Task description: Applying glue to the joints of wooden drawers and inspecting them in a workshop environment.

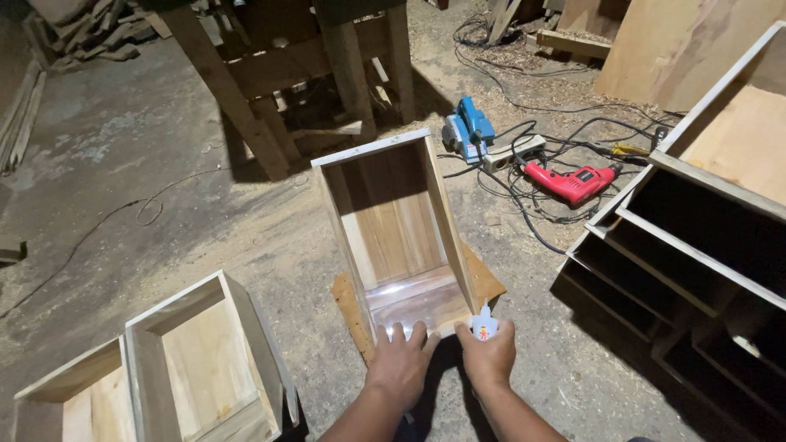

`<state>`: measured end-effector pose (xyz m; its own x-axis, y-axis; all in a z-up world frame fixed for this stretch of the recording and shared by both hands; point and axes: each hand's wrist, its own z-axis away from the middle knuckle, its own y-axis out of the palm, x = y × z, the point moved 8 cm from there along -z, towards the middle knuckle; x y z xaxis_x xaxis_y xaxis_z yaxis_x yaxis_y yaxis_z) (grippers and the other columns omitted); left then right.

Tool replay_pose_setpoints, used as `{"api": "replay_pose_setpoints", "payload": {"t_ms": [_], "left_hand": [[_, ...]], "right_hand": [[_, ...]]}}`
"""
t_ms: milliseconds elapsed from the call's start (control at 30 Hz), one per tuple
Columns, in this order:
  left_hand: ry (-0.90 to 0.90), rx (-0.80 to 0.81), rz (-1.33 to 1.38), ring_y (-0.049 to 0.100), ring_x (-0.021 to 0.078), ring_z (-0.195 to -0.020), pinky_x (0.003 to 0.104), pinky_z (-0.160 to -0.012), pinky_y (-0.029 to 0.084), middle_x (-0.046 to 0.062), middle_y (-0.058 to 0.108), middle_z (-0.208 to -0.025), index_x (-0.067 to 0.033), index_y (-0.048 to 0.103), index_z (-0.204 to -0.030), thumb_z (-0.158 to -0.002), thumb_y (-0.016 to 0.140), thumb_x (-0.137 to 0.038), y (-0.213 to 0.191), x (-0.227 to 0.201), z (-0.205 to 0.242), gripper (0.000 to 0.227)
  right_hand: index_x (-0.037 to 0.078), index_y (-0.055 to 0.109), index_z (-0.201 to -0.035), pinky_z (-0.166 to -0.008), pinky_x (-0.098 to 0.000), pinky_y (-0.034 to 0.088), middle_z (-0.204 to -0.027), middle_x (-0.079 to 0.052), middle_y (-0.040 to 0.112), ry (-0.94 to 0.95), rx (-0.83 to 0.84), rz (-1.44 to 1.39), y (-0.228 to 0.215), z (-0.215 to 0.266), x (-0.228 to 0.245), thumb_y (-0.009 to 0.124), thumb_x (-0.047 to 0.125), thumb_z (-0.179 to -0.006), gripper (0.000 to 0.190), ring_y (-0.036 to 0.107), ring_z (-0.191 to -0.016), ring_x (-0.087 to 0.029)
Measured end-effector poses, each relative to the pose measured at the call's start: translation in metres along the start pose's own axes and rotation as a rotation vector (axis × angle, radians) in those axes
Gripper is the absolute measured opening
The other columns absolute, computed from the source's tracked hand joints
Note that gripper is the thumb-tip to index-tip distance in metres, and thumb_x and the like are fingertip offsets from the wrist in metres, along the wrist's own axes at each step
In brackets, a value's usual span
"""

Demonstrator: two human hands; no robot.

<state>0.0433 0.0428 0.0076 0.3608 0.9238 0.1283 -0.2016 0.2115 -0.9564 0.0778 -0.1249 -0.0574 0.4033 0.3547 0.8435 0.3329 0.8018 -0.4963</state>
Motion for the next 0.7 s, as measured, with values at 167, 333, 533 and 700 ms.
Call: {"api": "replay_pose_setpoints", "payload": {"t_ms": [167,333,533,700], "left_hand": [[0.026,0.184,-0.054,0.051,0.0437,-0.121,0.066,-0.112,0.024,0.017,0.046,-0.144,-0.0156,0.038,-0.156,-0.097,0.063,-0.021,-0.018,0.005,0.011,0.063],[0.027,0.078,-0.101,0.056,0.0404,-0.107,0.061,-0.110,0.028,0.018,0.053,-0.133,-0.0169,0.047,-0.151,-0.097,0.057,-0.019,-0.014,0.012,0.012,0.055],[0.030,0.090,-0.123,0.057,0.0396,-0.110,0.060,-0.111,0.028,0.018,0.054,-0.132,-0.0158,0.048,-0.150,-0.098,0.056,-0.022,-0.014,0.012,0.016,0.053],[0.005,0.092,-0.102,0.056,0.0403,-0.109,0.061,-0.111,0.028,0.018,0.053,-0.132,-0.0155,0.048,-0.149,-0.096,0.060,-0.019,-0.014,0.012,0.014,0.054]], "right_hand": [[0.000,0.054,-0.117,-0.075,-0.0386,0.057,-0.095,-0.016,0.068,0.047,0.040,-0.034,-0.009,0.004,0.012,0.087,0.026,-0.074,0.060,0.069,-0.079,-0.027],[-0.001,0.055,-0.118,-0.079,-0.0418,0.056,-0.097,-0.019,0.070,-0.007,0.001,-0.040,-0.007,-0.005,0.005,0.087,0.028,-0.072,0.063,0.069,-0.082,-0.031],[-0.001,0.054,-0.119,-0.080,-0.0404,0.056,-0.099,-0.017,0.067,0.049,0.043,-0.050,-0.013,0.002,0.016,0.085,0.025,-0.075,0.060,0.068,-0.084,-0.029],[-0.002,0.055,-0.121,-0.080,-0.0406,0.056,-0.100,-0.018,0.068,0.041,0.020,-0.069,-0.011,0.000,0.014,0.084,0.021,-0.075,0.059,0.069,-0.085,-0.029]]}}
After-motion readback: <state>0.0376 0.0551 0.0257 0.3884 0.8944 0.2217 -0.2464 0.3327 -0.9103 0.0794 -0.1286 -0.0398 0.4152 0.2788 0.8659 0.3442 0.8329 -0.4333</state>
